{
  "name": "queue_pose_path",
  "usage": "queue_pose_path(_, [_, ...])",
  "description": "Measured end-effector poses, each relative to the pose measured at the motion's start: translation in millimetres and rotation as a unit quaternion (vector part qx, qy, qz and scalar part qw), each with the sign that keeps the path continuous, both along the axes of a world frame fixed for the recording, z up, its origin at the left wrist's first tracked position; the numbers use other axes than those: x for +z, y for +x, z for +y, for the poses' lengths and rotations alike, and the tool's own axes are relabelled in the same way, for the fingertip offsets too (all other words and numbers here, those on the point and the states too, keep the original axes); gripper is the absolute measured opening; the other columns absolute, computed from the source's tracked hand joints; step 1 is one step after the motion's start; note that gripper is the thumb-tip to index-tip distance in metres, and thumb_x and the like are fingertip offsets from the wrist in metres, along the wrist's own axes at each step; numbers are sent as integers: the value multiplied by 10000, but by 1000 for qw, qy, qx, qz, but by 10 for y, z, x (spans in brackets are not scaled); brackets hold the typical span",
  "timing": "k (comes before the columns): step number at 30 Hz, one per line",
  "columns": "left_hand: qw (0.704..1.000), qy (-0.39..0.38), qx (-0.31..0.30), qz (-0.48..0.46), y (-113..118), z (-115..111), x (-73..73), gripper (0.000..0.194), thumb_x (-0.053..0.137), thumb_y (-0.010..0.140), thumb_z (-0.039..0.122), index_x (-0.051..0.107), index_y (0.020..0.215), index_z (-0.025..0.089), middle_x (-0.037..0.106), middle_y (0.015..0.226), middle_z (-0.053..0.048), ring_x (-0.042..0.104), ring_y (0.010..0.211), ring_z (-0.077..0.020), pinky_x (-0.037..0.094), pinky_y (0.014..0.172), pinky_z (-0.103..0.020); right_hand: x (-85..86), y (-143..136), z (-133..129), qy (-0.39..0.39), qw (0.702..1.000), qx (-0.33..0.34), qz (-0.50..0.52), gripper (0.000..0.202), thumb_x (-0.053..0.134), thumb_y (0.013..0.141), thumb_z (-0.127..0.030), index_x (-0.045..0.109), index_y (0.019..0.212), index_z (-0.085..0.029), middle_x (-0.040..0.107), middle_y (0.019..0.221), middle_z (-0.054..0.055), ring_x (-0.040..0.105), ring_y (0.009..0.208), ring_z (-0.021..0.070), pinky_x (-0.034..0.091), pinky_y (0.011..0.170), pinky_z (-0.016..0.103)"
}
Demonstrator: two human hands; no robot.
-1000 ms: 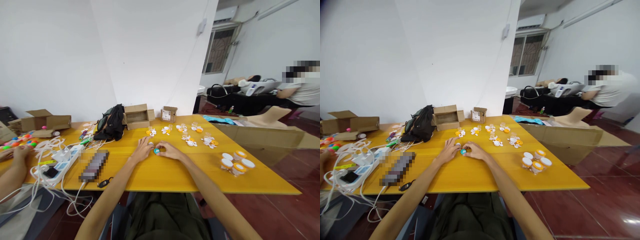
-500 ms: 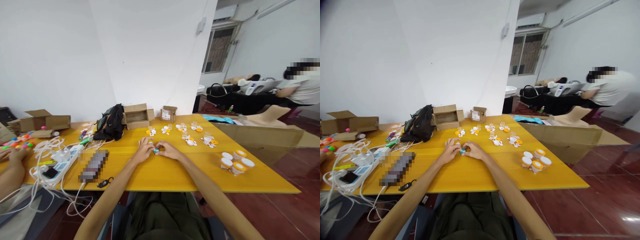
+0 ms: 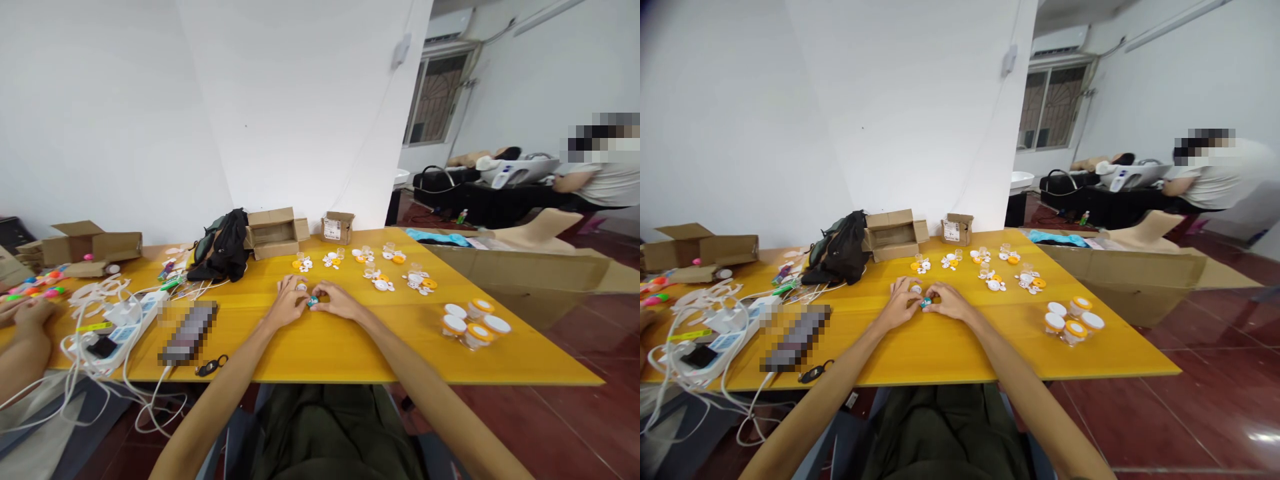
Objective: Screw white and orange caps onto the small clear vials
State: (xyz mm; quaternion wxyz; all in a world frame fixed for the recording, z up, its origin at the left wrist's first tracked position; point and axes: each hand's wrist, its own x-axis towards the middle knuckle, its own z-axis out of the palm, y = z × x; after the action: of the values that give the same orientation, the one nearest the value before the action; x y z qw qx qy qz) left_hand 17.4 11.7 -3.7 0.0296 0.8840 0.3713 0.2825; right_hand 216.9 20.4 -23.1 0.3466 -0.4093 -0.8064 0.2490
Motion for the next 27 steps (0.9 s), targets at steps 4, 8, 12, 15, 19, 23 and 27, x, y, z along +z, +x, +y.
queue_pose_path(4, [1000, 6, -1, -1, 5, -10, 12, 195, 579, 882, 218, 761, 825, 259, 576, 1211, -64, 430, 1145, -270, 379, 961, -455, 7, -3, -3, -3, 1000, 3, -1, 234, 774, 703, -355, 659, 850, -214, 657, 868, 26, 604, 835, 204, 495, 797, 351])
queue_pose_path(8, [1000, 3, -1, -2, 8, -12, 22, 191, 582, 882, 211, 757, 821, 253, 580, 1203, -65, 433, 1143, -266, 381, 959, -449, 25, -7, -19, -4, 1000, 2, 0, 223, 773, 703, -338, 656, 844, -211, 654, 868, 25, 603, 832, 201, 496, 804, 354])
queue_pose_path(12, [1000, -1, -4, 4, 10, -11, 33, 196, 580, 880, 197, 754, 803, 246, 584, 1207, -63, 441, 1139, -261, 388, 949, -440, 40, -5, -30, -8, 1000, 3, 0, 216, 775, 701, -331, 657, 836, -213, 655, 862, 21, 605, 831, 202, 495, 799, 351])
queue_pose_path(15, [1000, 4, -6, 6, 10, -11, 35, 200, 577, 879, 194, 753, 799, 245, 587, 1197, -66, 440, 1140, -265, 390, 947, -442, 45, -5, -27, -12, 1000, 5, -1, 222, 785, 692, -326, 658, 835, -213, 657, 860, 20, 606, 835, 203, 494, 800, 351])
queue_pose_path(19, [1000, 8, -10, 6, 11, -4, 28, 199, 577, 875, 191, 754, 802, 245, 589, 1189, -71, 443, 1138, -268, 392, 939, -440, 37, -10, -16, -13, 1000, 3, -2, 220, 787, 692, -316, 653, 831, -210, 656, 866, 21, 604, 841, 204, 490, 803, 352])
queue_pose_path(23, [1000, 4, -11, 3, 16, 3, 28, 187, 581, 870, 193, 749, 814, 254, 585, 1195, -68, 445, 1137, -269, 389, 936, -441, 25, -8, -10, -11, 1000, 6, -1, 215, 782, 697, -324, 652, 828, -215, 652, 860, 16, 602, 841, 203, 489, 801, 351])
queue_pose_path(27, [1000, 0, -10, -1, 22, 2, 34, 163, 589, 871, 197, 735, 820, 249, 583, 1192, -66, 447, 1136, -263, 386, 939, -434, 31, 0, -17, -14, 1000, 7, -2, 214, 779, 698, -326, 652, 830, -215, 651, 865, 17, 602, 844, 205, 489, 809, 355])
